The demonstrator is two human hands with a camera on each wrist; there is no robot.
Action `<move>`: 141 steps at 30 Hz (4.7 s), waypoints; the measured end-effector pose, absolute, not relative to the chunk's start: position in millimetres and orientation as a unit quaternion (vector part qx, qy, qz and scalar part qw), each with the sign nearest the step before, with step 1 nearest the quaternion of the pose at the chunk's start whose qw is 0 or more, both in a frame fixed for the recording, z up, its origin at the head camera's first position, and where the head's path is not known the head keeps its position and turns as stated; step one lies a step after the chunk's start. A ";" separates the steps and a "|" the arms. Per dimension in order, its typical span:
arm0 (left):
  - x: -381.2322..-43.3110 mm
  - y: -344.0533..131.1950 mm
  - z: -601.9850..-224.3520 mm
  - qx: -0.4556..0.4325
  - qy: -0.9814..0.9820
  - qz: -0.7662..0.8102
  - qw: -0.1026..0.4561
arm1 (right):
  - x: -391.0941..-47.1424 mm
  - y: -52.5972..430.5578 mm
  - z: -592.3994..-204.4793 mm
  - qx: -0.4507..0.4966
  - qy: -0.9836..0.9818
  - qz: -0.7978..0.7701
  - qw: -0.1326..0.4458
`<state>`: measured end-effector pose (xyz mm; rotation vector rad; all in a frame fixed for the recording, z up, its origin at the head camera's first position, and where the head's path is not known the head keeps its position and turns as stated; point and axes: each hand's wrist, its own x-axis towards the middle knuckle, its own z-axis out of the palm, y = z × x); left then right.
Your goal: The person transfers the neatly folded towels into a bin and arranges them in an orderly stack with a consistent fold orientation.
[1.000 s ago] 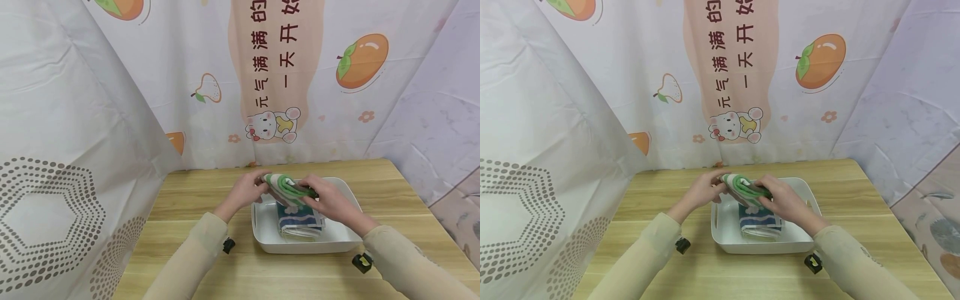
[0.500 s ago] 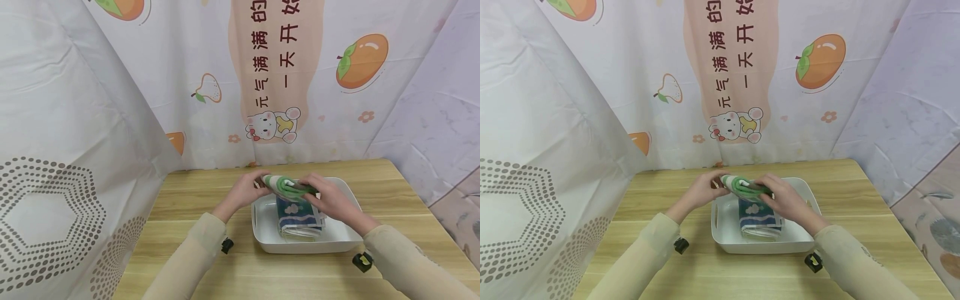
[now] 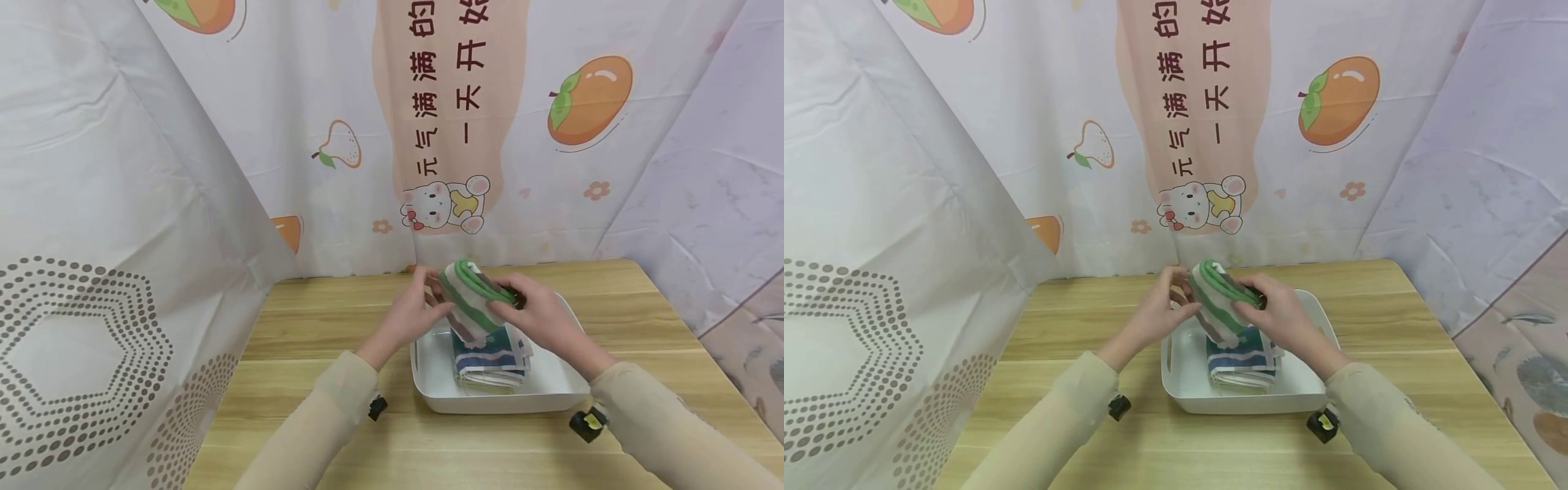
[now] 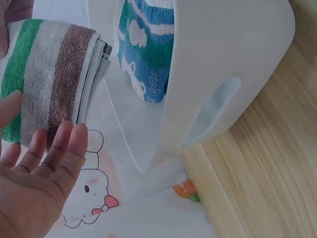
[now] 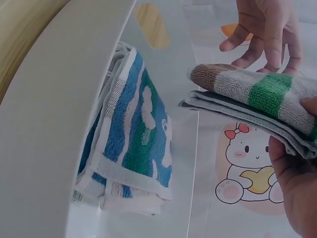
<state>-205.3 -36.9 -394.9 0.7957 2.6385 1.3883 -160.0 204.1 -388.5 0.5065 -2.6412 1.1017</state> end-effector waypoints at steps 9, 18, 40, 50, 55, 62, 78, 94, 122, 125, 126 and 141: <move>-200.4 -30.3 -393.1 0.278 0.855 0.437 0.023 | -160.9 203.4 -384.8 0.135 -0.892 0.427 0.059; -194.8 -21.8 -394.3 0.287 0.852 0.436 0.039 | -159.8 198.4 -378.9 0.079 -0.863 0.498 0.002; -185.5 -18.7 -387.0 0.214 0.827 0.505 0.123 | -157.3 198.0 -375.4 0.104 -0.762 0.634 -0.081; -189.5 -19.5 -385.2 0.180 0.843 0.498 0.095 | -156.3 192.7 -377.8 0.149 -0.789 0.591 -0.082; -192.7 -20.2 -386.2 0.168 0.851 0.493 0.070 | -156.0 192.2 -380.3 0.178 -0.792 0.577 -0.094; -195.7 -23.4 -385.8 0.148 0.850 0.503 0.048 | -157.3 190.3 -382.9 0.190 -0.794 0.568 -0.099; -201.3 -26.9 -378.4 0.121 0.826 0.549 -0.039 | -160.7 203.9 -405.5 0.045 -0.853 0.517 -0.052; -196.2 -21.6 -372.9 0.152 0.785 0.600 -0.031 | -158.3 198.1 -423.3 0.047 -0.653 0.735 -0.179; -198.9 -28.7 -376.7 0.177 0.765 0.620 0.000 | -159.8 201.9 -421.5 0.027 -0.625 0.771 -0.115; -200.8 -30.2 -378.6 0.174 0.773 0.610 -0.001 | -160.5 202.2 -422.0 0.024 -0.634 0.766 -0.104; -201.4 -30.7 -379.1 0.174 0.776 0.606 -0.002 | -160.8 202.3 -422.2 0.022 -0.637 0.764 -0.100; -204.3 -35.9 -380.9 0.169 0.817 0.551 0.006 | -162.3 202.2 -420.0 0.030 -0.667 0.743 -0.052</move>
